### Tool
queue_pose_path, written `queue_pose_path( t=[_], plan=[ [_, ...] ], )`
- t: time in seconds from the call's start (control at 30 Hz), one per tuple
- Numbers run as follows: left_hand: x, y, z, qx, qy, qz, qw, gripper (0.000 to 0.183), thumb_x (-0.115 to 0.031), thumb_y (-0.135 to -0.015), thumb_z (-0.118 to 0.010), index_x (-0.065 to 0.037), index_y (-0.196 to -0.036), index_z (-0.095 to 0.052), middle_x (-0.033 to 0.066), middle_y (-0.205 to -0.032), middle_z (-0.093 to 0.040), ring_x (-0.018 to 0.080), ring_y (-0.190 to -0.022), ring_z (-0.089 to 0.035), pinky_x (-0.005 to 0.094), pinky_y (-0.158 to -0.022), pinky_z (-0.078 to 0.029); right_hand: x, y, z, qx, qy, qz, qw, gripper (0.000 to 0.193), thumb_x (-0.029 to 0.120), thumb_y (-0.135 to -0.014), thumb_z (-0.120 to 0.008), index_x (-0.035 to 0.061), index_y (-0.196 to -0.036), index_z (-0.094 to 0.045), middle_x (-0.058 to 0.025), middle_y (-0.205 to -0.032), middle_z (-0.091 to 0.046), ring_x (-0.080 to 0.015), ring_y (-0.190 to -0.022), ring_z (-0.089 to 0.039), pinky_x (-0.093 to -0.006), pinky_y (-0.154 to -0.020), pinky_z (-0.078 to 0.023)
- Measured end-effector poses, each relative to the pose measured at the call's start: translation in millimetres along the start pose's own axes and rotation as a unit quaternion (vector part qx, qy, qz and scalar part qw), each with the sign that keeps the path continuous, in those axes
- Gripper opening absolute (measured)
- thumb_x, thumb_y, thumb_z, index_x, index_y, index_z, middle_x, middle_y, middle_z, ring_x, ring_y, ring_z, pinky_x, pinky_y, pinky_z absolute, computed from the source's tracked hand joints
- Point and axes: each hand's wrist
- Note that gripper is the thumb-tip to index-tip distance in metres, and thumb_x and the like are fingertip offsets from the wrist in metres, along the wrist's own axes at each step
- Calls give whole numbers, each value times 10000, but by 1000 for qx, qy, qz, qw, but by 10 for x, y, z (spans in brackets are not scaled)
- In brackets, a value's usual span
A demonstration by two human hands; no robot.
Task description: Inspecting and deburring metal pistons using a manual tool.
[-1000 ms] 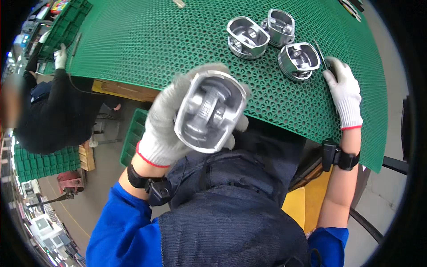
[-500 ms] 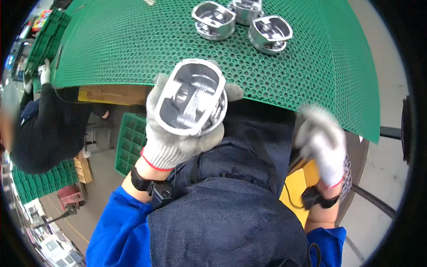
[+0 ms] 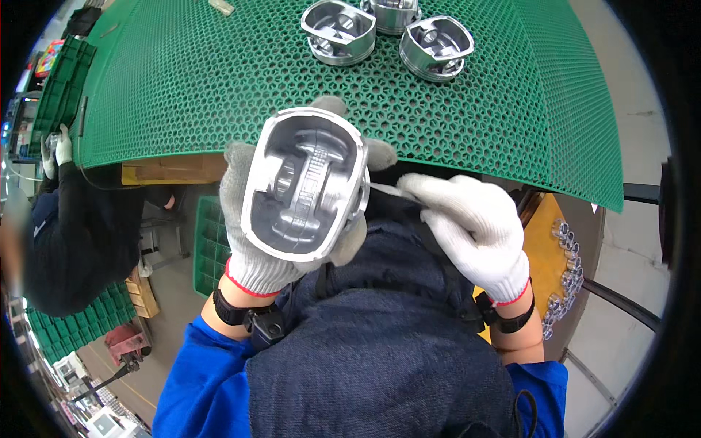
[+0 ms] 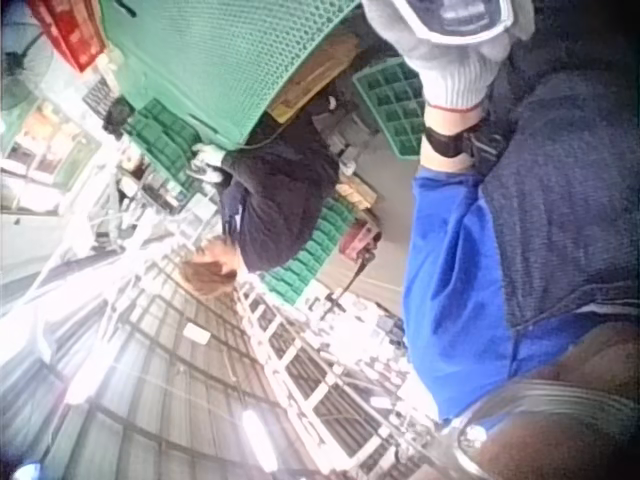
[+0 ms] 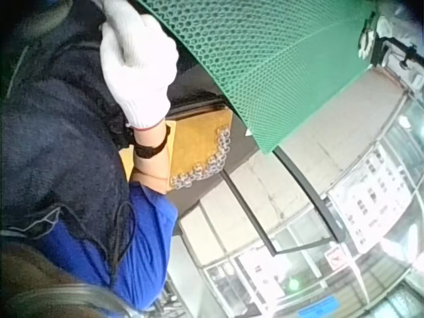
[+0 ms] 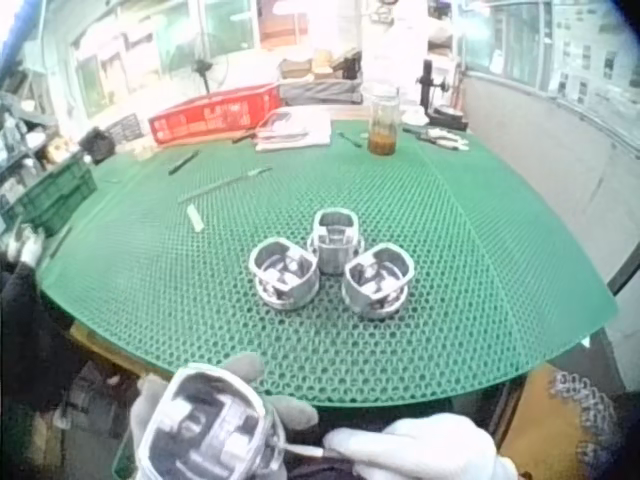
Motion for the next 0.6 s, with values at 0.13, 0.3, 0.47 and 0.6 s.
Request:
queue_pose_path(
  t=[0.13,0.3,0.47,0.6],
  plan=[
    [-102,-236,101,14,-58,14,998,850,-667,-882,-496,13,-1384,-399,351,-1310,-466,279,-741,-704,308,-534,-610,-7,-72,171,111,16,-1,994,294,59,-798,-658,104,-1084,-711,-78,-730,-638,-219,-592,-600,-304,-566,-485],
    [-243,-448,-130,-48,-140,-232,961,887,-671,-806,-612,-42,-1388,-383,262,-1344,-458,389,-1281,-443,551,-989,-490,-22,-21,375,-50,-178,-164,969,289,21,-823,-596,-27,-1098,-674,-127,-1019,-720,-207,-808,-680,-318,-765,-534],
    [-104,-360,298,26,65,7,998,866,-737,-811,-535,-57,-1342,-468,222,-1240,-571,365,-1036,-632,492,-777,-581,-182,-1,297,50,-3,-70,996,314,61,-792,-653,106,-1098,-703,-99,-792,-665,-242,-688,-638,-339,-639,-503],
    [164,-265,-27,-230,-34,-63,971,771,-669,-900,-460,-15,-1309,-482,315,-1217,-543,112,-395,-418,188,-321,-337,-277,-21,110,-15,-23,-19,999,309,79,-796,-667,123,-1100,-706,-86,-727,-626,-236,-629,-607,-330,-596,-486]
  ],
)
Point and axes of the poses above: each hand's wrist, its own y-axis away from the middle knuckle, its own z-axis out of the back of the hand, x = y × z
